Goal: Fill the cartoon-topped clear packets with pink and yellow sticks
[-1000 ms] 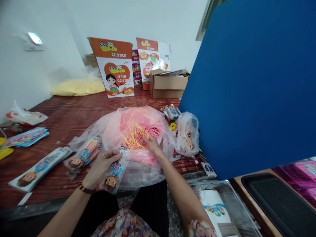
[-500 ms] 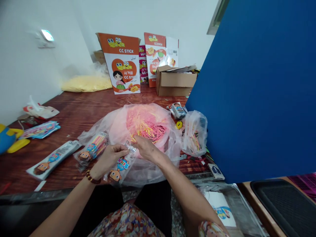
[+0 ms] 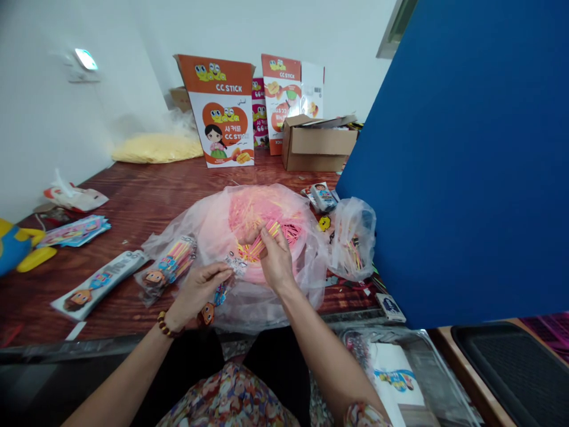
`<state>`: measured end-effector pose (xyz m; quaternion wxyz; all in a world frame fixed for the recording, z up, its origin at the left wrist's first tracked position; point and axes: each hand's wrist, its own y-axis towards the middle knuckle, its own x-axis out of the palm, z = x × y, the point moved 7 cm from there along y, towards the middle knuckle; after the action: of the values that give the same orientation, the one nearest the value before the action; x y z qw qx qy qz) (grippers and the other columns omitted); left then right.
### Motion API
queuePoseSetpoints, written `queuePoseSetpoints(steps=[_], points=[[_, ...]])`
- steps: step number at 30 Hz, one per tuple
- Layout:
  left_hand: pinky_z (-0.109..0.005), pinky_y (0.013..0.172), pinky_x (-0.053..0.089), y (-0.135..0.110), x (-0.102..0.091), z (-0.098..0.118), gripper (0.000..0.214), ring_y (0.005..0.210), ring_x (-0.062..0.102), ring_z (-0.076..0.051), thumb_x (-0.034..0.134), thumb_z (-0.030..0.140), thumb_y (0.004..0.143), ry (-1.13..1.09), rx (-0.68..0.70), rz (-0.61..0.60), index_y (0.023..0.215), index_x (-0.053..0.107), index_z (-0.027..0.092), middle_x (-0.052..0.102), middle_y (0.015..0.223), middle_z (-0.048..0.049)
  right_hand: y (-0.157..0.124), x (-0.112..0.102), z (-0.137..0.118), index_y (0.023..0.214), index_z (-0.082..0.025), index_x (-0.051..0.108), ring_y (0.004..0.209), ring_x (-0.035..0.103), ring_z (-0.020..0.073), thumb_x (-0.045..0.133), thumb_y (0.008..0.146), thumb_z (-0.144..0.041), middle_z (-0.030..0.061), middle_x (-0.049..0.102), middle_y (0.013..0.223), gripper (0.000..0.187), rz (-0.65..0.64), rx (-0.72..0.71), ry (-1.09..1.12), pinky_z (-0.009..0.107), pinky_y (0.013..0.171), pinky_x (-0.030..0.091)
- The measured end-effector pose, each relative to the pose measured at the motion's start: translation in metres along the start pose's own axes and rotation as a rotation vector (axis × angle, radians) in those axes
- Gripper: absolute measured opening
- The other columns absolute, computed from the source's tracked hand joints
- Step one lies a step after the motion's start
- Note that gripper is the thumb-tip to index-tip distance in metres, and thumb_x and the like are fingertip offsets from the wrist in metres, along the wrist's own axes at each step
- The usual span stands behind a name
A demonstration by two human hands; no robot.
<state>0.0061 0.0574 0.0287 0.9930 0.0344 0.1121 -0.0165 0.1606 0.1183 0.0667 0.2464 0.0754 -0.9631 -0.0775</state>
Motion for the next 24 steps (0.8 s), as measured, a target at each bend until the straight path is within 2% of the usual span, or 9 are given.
queuePoseSetpoints(steps=[3,6,10,14,19,24], points=[[-0.024,0.060,0.038,0.000,0.002,0.002,0.026,0.062,0.050,-0.015,0.064,0.040,0.079,-0.019,0.003,0.007,0.067,0.070,0.018,0.061,0.064,-0.0004,-0.007,0.015,-0.002,0.091,-0.024,0.051,0.087,0.068,0.0207,0.057,0.086,-0.043,-0.0004,0.062,0.075,0.020,-0.001,-0.036,0.081,0.036,0.080,0.053],[-0.024,0.061,0.039,0.000,0.003,0.001,0.025,0.063,0.051,-0.015,0.064,0.040,0.079,-0.023,0.012,0.017,0.069,0.071,0.018,0.062,0.065,-0.0005,-0.011,0.020,0.003,0.090,-0.024,0.052,0.091,0.069,0.0218,0.055,0.087,-0.043,0.0004,0.062,0.077,0.020,0.004,-0.040,0.064,0.037,0.082,0.053],[-0.025,0.065,0.043,-0.001,0.006,-0.001,0.027,0.067,0.056,-0.017,0.060,0.040,0.084,-0.034,0.027,-0.008,0.073,0.072,0.019,0.066,0.070,-0.0023,-0.011,0.015,0.005,0.087,-0.025,0.051,0.091,0.068,0.0208,0.052,0.088,-0.044,-0.0007,0.062,0.075,0.019,0.076,-0.061,0.021,0.038,0.086,0.052],[-0.025,0.066,0.043,-0.003,0.004,0.001,0.025,0.068,0.057,-0.017,0.060,0.039,0.084,0.024,0.078,0.040,0.074,0.073,0.019,0.067,0.072,-0.0024,-0.010,0.010,0.001,0.085,-0.025,0.051,0.095,0.067,0.0213,0.053,0.087,-0.042,-0.0004,0.062,0.072,0.017,0.142,-0.086,0.083,0.040,0.090,0.051],[-0.026,0.068,0.045,-0.002,0.004,0.002,0.023,0.070,0.060,-0.018,0.058,0.036,0.085,0.068,0.132,0.059,0.079,0.074,0.020,0.070,0.076,-0.0034,-0.011,0.009,0.010,0.087,-0.025,0.051,0.097,0.068,0.0218,0.052,0.088,-0.043,0.0008,0.066,0.079,0.018,0.126,-0.049,0.027,0.040,0.089,0.051],[-0.026,0.069,0.046,0.002,0.004,0.000,0.022,0.072,0.061,-0.018,0.060,0.036,0.084,0.035,0.120,0.069,0.082,0.074,0.019,0.071,0.078,-0.0035,-0.016,0.005,0.021,0.086,-0.024,0.056,0.104,0.066,0.0246,0.055,0.086,-0.046,0.0033,0.068,0.082,0.022,0.122,0.021,0.001,0.040,0.090,0.051]])
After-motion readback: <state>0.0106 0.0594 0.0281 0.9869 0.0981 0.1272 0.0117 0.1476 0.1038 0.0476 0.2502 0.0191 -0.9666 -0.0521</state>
